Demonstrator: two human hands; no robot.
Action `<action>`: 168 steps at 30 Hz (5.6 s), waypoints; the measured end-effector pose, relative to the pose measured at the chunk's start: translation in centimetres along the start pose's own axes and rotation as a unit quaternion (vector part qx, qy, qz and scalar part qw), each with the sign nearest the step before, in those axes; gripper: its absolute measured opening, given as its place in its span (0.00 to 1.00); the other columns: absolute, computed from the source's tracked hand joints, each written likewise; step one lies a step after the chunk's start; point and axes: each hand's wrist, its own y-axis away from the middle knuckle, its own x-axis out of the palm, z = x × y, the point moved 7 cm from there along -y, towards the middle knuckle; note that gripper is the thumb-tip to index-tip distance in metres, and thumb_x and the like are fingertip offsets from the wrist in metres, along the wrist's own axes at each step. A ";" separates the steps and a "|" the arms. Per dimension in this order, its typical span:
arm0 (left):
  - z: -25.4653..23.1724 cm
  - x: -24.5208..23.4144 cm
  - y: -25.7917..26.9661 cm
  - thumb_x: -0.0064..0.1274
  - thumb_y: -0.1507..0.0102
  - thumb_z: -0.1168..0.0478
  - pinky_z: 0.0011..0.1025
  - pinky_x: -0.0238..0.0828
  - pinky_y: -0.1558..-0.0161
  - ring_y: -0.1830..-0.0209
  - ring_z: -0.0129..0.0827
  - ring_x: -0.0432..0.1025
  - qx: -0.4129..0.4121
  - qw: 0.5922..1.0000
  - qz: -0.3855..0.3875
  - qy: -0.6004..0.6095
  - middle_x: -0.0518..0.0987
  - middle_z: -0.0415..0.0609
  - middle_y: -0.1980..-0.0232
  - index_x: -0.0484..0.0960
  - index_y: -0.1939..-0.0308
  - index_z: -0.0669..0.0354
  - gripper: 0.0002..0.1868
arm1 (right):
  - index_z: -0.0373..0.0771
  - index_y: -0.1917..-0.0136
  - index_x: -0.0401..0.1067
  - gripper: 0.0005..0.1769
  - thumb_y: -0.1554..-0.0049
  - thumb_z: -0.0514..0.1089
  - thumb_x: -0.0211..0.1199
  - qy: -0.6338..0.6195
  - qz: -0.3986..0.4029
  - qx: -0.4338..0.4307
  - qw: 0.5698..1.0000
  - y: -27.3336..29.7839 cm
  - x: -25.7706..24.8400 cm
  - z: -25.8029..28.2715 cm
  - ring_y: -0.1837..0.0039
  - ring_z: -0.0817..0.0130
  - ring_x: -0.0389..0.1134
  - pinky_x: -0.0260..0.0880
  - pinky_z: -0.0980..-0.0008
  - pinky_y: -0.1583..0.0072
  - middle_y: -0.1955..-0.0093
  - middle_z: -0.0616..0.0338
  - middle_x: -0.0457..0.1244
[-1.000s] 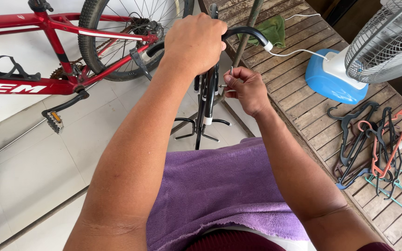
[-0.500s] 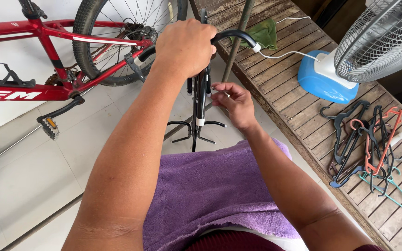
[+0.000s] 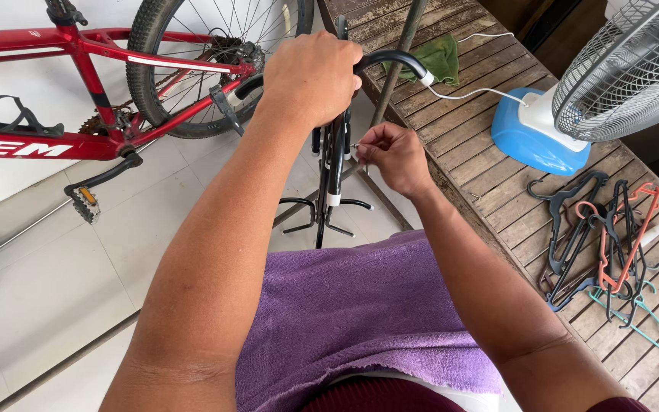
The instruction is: The person assembles a metal coat rack by inserting curved hooks into a central vertical pole and tightening them with a small wrench. The person repeatedly inserts hooks, aligns them, and secures them in place.
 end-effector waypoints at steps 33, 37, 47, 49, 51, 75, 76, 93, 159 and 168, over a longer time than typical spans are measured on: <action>-0.2 0.0 0.1 0.56 0.34 0.50 0.45 0.73 0.57 0.59 0.47 0.78 0.011 1.000 0.005 -0.015 0.83 0.52 0.61 0.86 0.55 0.51 0.12 | 0.38 0.50 0.77 0.14 0.32 0.47 0.55 0.062 0.044 -0.087 0.993 0.5 1.0 -0.5 0.53 0.75 0.70 0.73 0.71 0.46 0.59 0.62 0.70; -0.4 -0.2 0.0 0.57 0.36 0.50 0.44 0.74 0.59 0.60 0.47 0.79 0.024 0.999 -0.020 -0.018 0.83 0.53 0.61 0.86 0.56 0.52 0.12 | 0.37 0.56 0.72 0.17 0.31 0.48 0.51 0.115 0.061 -0.056 0.990 -0.2 0.8 -0.1 0.57 0.76 0.68 0.71 0.72 0.50 0.63 0.62 0.67; -0.4 -0.5 0.4 0.57 0.35 0.49 0.45 0.74 0.58 0.59 0.47 0.78 0.016 1.000 -0.013 -0.005 0.83 0.53 0.60 0.86 0.56 0.51 0.13 | 0.38 0.56 0.72 0.15 0.32 0.49 0.56 0.096 0.153 -0.027 0.983 -0.5 1.8 2.2 0.62 0.76 0.63 0.66 0.74 0.57 0.65 0.63 0.63; -0.4 -0.6 0.3 0.57 0.36 0.49 0.45 0.73 0.58 0.58 0.48 0.78 0.011 1.000 -0.010 -0.006 0.83 0.53 0.61 0.86 0.56 0.51 0.13 | 0.40 0.57 0.73 0.10 0.37 0.47 0.62 0.168 0.082 -0.097 0.977 0.3 1.4 3.2 0.57 0.75 0.68 0.69 0.73 0.52 0.62 0.64 0.67; -0.2 -0.3 0.2 0.56 0.34 0.49 0.45 0.73 0.57 0.58 0.47 0.78 0.003 1.000 0.015 -0.012 0.83 0.52 0.61 0.86 0.55 0.50 0.12 | 0.41 0.56 0.75 0.06 0.41 0.43 0.68 0.271 0.007 -0.236 0.933 1.7 1.5 5.3 0.50 0.71 0.71 0.69 0.68 0.45 0.59 0.63 0.69; -1.7 -0.2 0.0 0.56 0.36 0.46 0.48 0.72 0.55 0.53 0.48 0.77 0.075 0.997 0.025 0.017 0.81 0.51 0.55 0.84 0.55 0.52 0.16 | 0.40 0.58 0.74 0.15 0.35 0.48 0.53 0.275 0.125 0.015 0.953 0.3 -0.5 2.7 0.62 0.75 0.65 0.68 0.69 0.57 0.67 0.65 0.63; -1.4 -0.6 0.1 0.56 0.36 0.45 0.49 0.71 0.55 0.52 0.50 0.76 0.084 0.996 0.018 0.009 0.81 0.51 0.55 0.84 0.55 0.52 0.16 | 0.41 0.59 0.74 0.16 0.34 0.49 0.52 0.269 0.125 0.034 0.954 0.3 -1.2 2.1 0.62 0.76 0.65 0.68 0.68 0.57 0.68 0.65 0.63; -1.2 -1.1 0.9 0.50 0.32 0.43 0.46 0.73 0.55 0.55 0.44 0.78 0.021 0.991 0.127 -0.020 0.82 0.46 0.60 0.83 0.52 0.45 0.15 | 0.38 0.35 0.66 0.16 0.31 0.48 0.56 0.199 -0.129 -0.205 0.950 2.4 -8.9 11.1 0.67 0.76 0.58 0.57 0.66 0.65 0.66 0.63 0.60; 0.0 22.9 21.8 0.46 0.32 0.52 0.36 0.73 0.56 0.63 0.37 0.76 -0.410 0.434 -0.111 0.794 0.80 0.48 0.60 0.77 0.55 0.61 0.15 | 0.32 0.41 0.71 0.13 0.36 0.31 0.50 -0.491 0.069 0.093 0.864 12.8 -4.0 -5.0 0.48 0.62 0.70 0.73 0.61 0.42 0.48 0.51 0.68; 10.1 18.2 27.9 0.45 0.31 0.57 0.34 0.75 0.59 0.66 0.33 0.75 -0.410 0.498 -0.167 0.746 0.80 0.47 0.64 0.78 0.55 0.63 0.12 | 0.33 0.42 0.72 0.12 0.37 0.29 0.53 -0.400 0.045 0.129 0.906 12.5 -7.1 -8.1 0.51 0.62 0.71 0.74 0.62 0.44 0.49 0.52 0.68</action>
